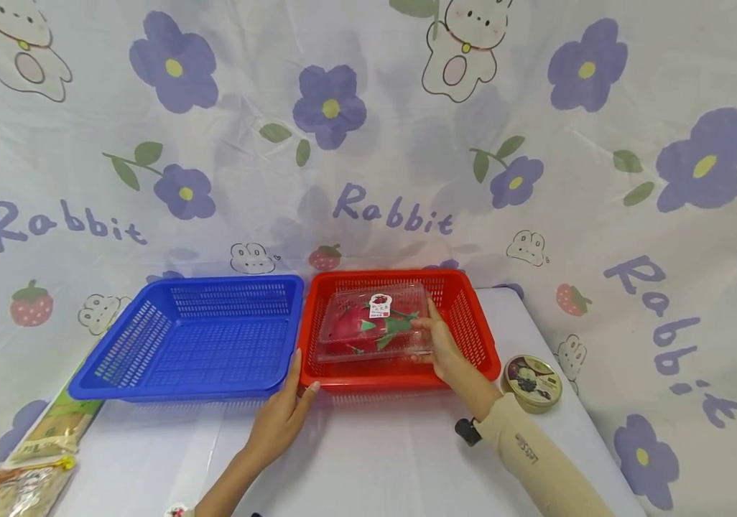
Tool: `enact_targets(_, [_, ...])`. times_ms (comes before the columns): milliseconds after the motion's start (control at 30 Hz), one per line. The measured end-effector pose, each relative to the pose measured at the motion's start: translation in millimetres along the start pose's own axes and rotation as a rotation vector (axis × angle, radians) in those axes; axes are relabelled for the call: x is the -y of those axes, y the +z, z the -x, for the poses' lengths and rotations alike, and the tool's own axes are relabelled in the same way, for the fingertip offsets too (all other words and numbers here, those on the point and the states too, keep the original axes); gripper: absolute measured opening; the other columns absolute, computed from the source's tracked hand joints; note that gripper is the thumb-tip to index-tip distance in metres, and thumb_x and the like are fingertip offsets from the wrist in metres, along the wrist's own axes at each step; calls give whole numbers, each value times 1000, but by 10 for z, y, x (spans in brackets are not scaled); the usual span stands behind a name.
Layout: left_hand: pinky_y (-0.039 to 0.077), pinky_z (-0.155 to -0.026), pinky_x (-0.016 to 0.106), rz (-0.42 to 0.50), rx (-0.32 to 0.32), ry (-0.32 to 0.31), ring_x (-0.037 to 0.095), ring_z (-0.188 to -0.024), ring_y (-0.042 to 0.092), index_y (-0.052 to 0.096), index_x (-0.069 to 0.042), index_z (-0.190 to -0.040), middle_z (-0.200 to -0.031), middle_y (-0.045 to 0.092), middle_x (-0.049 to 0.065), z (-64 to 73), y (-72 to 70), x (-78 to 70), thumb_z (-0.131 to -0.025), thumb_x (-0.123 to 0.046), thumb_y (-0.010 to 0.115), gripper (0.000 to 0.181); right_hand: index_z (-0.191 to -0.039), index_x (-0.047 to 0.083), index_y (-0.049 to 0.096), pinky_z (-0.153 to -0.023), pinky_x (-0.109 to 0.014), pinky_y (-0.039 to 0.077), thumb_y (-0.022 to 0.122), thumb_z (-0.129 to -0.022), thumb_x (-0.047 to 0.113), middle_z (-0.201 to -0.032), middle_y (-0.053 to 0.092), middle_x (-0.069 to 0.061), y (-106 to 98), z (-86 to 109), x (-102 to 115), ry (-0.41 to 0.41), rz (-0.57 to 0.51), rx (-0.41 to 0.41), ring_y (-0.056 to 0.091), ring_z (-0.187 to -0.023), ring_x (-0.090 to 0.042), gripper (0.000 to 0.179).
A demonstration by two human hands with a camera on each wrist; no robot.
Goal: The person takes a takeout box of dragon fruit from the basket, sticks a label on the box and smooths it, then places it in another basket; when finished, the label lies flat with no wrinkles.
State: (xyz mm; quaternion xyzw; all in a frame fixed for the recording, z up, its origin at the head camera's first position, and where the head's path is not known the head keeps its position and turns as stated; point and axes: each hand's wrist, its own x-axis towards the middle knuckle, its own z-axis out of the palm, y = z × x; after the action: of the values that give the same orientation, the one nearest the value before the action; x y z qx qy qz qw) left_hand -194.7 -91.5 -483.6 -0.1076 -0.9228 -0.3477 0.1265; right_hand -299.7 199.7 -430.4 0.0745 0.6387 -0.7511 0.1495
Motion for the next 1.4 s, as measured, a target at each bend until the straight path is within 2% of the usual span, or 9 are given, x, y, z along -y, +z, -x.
enact_targets(267, [32,-48,21,15,7,-25,2,-54,35,18,-7,-159,-69,41,-8,-26,17,-12,-102,-40,53,75,-160,37,-1,-64,-31,49,44,-98,21,-166,9,-14,-6,-15,-1,-1,12,6,38,-128,-38,78])
enact_targets(500, [33,-47,22,39,61,-70,5,-53,38,13,-11,-160,-65,38,-5,-34,-6,-23,-102,-43,52,77,-159,38,0,-70,-35,54,43,-97,21,-163,16,-15,-28,-51,-6,18,27,6,46,-122,-37,78])
enact_targets(733, [34,-47,22,51,77,-85,6,-53,39,10,-14,-161,-64,37,-5,-40,4,-2,-102,-44,51,78,-158,42,1,-73,-41,59,44,-97,20,-164,12,-17,-49,-83,-19,41,-1,30,39,-132,-43,78])
enact_targets(933, [30,-46,23,51,87,-93,6,-51,37,11,-14,-161,-62,36,-6,-51,-6,-7,-102,-48,48,77,-157,46,1,-80,-48,58,47,-97,21,-163,15,-18,-39,-78,-9,59,7,19,38,-135,-45,80])
enact_targets(1100, [31,-45,24,58,96,-106,6,-49,38,10,-15,-161,-60,36,-6,-56,4,-4,-102,-49,47,78,-157,47,1,-87,-55,54,48,-99,25,-156,27,-19,-30,-80,1,66,65,16,46,-129,-43,78])
enact_targets(1300, [30,-45,24,66,94,-106,6,-49,35,10,-15,-161,-60,34,-6,-51,1,-5,-102,-48,47,77,-159,40,1,-93,-44,52,54,-96,28,-152,35,-17,-30,-95,9,59,220,2,48,-124,-33,83])
enact_targets(1400, [29,-45,24,64,93,-108,6,-48,34,10,-15,-161,-59,33,-6,-51,4,-4,-102,-49,47,77,-159,38,2,-97,-45,48,57,-94,26,-151,36,-17,-26,-93,10,77,281,-21,45,-126,-33,86])
